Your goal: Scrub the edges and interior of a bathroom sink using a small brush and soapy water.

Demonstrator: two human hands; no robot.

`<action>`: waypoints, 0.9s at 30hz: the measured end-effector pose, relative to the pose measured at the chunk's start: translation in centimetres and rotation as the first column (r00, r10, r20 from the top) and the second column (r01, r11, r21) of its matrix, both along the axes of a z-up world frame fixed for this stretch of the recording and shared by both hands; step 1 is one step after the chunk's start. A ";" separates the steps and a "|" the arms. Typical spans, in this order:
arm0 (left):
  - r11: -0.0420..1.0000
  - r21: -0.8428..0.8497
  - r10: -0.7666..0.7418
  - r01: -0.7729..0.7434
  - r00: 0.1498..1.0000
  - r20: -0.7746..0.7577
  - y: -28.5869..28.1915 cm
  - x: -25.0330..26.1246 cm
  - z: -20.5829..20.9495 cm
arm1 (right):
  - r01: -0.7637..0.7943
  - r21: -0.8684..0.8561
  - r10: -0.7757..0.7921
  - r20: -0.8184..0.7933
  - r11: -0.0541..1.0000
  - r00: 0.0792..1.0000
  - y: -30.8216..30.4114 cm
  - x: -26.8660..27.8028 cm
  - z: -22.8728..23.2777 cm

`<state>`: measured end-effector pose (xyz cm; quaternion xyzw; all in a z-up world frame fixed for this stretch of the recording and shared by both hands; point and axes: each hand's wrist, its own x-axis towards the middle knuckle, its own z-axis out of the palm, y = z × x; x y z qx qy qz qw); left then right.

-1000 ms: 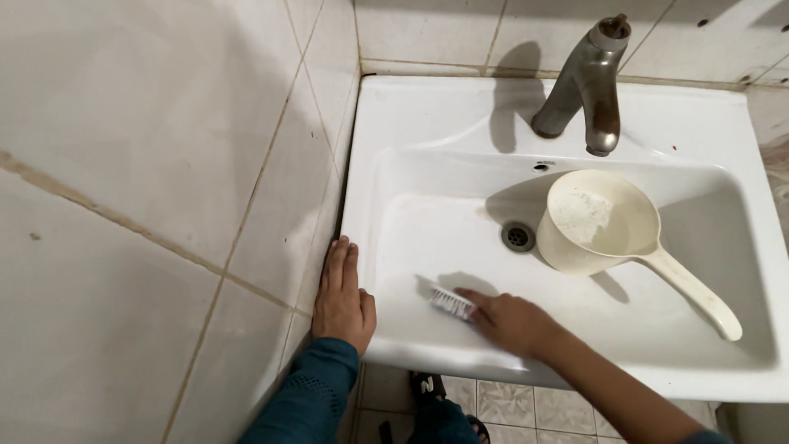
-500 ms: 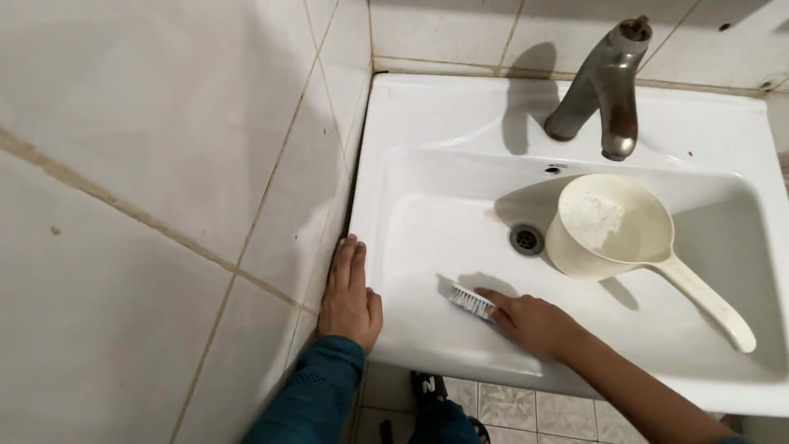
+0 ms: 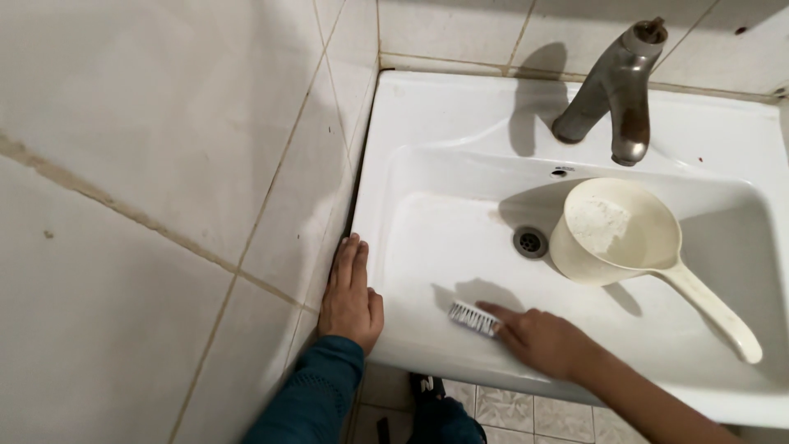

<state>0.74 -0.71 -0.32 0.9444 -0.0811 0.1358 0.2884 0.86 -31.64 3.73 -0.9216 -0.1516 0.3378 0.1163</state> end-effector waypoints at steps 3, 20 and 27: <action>1.000 -0.025 -0.011 0.012 0.999 0.048 0.1 -0.1 0.0 | 0.027 0.023 -0.028 0.041 0.999 0.999 0.0 1.0 -1.0; 1.000 -0.004 -0.001 0.001 1.000 -0.006 0.0 0.0 -0.1 | -0.006 0.004 0.006 -0.037 1.000 0.999 0.3 0.2 0.8; 1.000 -0.022 -0.010 0.010 1.000 0.003 -0.1 -0.2 0.8 | 0.025 -0.062 -0.028 -0.056 0.998 0.998 2.3 2.1 0.1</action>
